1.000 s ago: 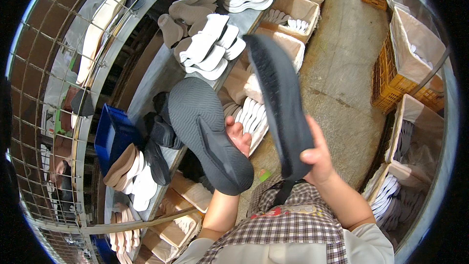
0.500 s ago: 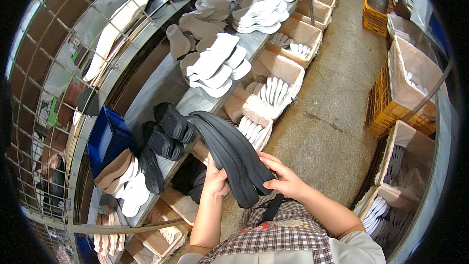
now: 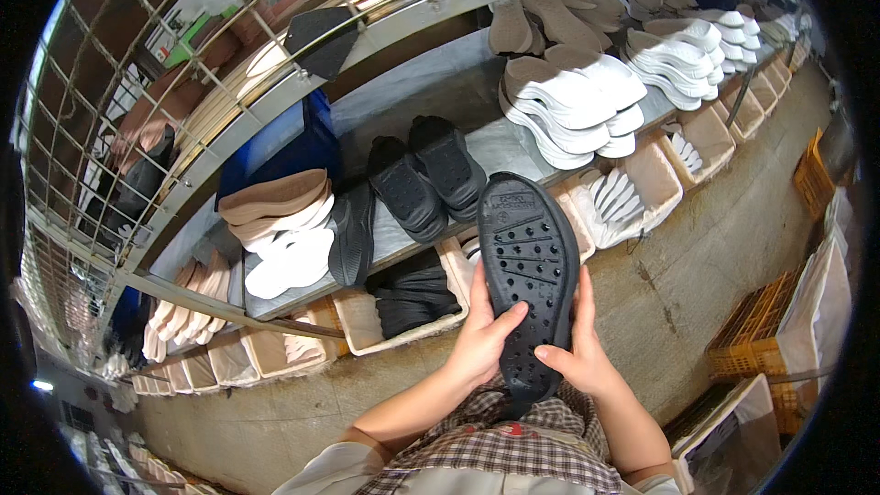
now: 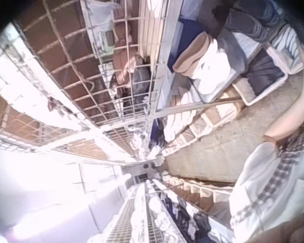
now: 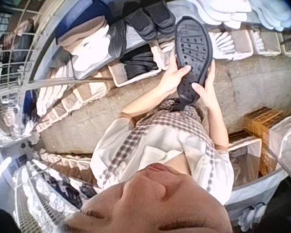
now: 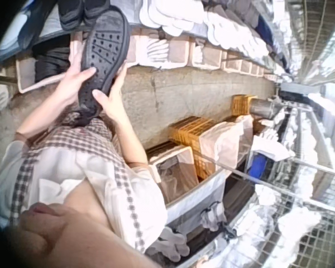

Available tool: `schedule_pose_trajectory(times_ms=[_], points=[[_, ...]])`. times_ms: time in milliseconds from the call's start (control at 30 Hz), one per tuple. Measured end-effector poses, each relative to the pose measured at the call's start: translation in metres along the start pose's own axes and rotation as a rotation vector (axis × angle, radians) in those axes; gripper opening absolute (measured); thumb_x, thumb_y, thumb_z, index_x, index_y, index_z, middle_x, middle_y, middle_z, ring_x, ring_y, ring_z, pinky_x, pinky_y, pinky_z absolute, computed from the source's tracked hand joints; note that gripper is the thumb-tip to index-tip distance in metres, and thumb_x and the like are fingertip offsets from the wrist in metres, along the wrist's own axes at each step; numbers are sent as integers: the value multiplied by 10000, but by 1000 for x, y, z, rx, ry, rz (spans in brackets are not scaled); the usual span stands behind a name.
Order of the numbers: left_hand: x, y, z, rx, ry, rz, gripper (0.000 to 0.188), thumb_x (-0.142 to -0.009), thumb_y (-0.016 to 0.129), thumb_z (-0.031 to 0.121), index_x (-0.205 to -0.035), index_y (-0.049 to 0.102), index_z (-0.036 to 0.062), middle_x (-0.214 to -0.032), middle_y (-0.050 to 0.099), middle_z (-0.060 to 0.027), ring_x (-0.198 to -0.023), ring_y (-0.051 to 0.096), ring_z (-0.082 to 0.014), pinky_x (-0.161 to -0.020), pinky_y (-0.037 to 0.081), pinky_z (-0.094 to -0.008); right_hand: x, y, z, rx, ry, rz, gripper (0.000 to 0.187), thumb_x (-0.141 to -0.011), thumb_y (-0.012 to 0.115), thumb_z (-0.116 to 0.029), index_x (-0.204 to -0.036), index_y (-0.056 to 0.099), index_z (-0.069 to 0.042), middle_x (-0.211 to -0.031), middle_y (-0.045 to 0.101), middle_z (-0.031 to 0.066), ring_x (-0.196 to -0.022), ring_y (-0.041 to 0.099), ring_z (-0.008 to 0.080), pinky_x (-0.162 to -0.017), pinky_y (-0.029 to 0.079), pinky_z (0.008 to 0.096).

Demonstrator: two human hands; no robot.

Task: The person picks up pairs of black and white slippers from a display shelf, turns them over to view the soles, and places them into a large white sack. The person repeats this process for multiple pairs of slippers.

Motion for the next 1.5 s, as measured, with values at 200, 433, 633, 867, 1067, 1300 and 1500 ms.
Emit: schedule_pose_trajectory(times_ms=[200, 433, 633, 867, 1067, 1300, 1500], points=[[-13, -32, 38, -65, 122, -43, 798, -908, 559, 57, -1494, 19, 93, -1508, 169, -155, -1387, 216, -266, -1109, 196, -376, -84, 11, -31, -412, 285, -41, 809, -742, 634, -273, -1415, 264, -18, -1340, 462, 171, -1181, 516, 248, -978, 441, 383], [-2, -95, 48, -337, 247, 56, 590, -870, 613, 30, -1378, 315, 63, -1400, 373, -113, -1307, 371, -244, -1006, 361, -353, -253, 46, -63, -206, 466, -77, 424, -807, 603, -353, -1093, 596, -40, -1049, 654, 104, -931, 642, 224, -857, 512, 364], [21, -170, 61, -827, 449, 357, 433, -832, 671, 144, -1213, 501, 29, -1273, 474, -159, -1177, 471, -291, -947, 410, -375, -337, 81, -36, 60, 760, -181, 547, -810, 584, -451, -1161, 592, -31, -1162, 622, 127, -1041, 601, 251, -922, 462, 395], [20, -255, 87, -1448, 439, 682, 558, -705, 742, 138, -1206, 512, 47, -1366, 376, -218, -1272, 352, -423, -1016, 330, -492, -351, 85, -22, 472, 776, -194, 623, -803, 631, -462, -1277, 521, -74, -1285, 553, 110, -1165, 527, 252, -994, 392, 443], [-6, -258, 74, -1580, 386, 626, 528, -653, 790, 180, -1150, 619, 144, -1344, 406, -159, -1236, 323, -447, -998, 347, -506, -348, 81, -15, 236, 810, -117, 615, -829, 606, -449, -1276, 510, -38, -1263, 568, 127, -1125, 556, 255, -991, 414, 397], [-32, -236, 45, -1531, 432, 845, 507, -637, 822, 240, -1110, 652, 172, -1227, 428, -152, -1120, 347, -405, -955, 323, -502, -336, 84, -9, 208, 746, -175, 690, -830, 570, -529, -1301, 490, -31, -1299, 543, 131, -1159, 538, 250, -997, 401, 370], [-26, -245, 41, -1495, 414, 824, 692, -635, 828, 323, -1215, 543, 74, -1273, 392, -194, -1180, 349, -395, -976, 303, -517, -333, 74, -3, 206, 665, -129, 749, -828, 553, -587, -1343, 453, -53, -1330, 513, 129, -1197, 497, 254, -1014, 384, 414]])
Point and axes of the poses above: each hand's wrist, its own x-axis away from the middle knuckle, its own y-axis out of the palm, z = x × y, the point moved 2 cm from there along -x, towards the middle knuckle
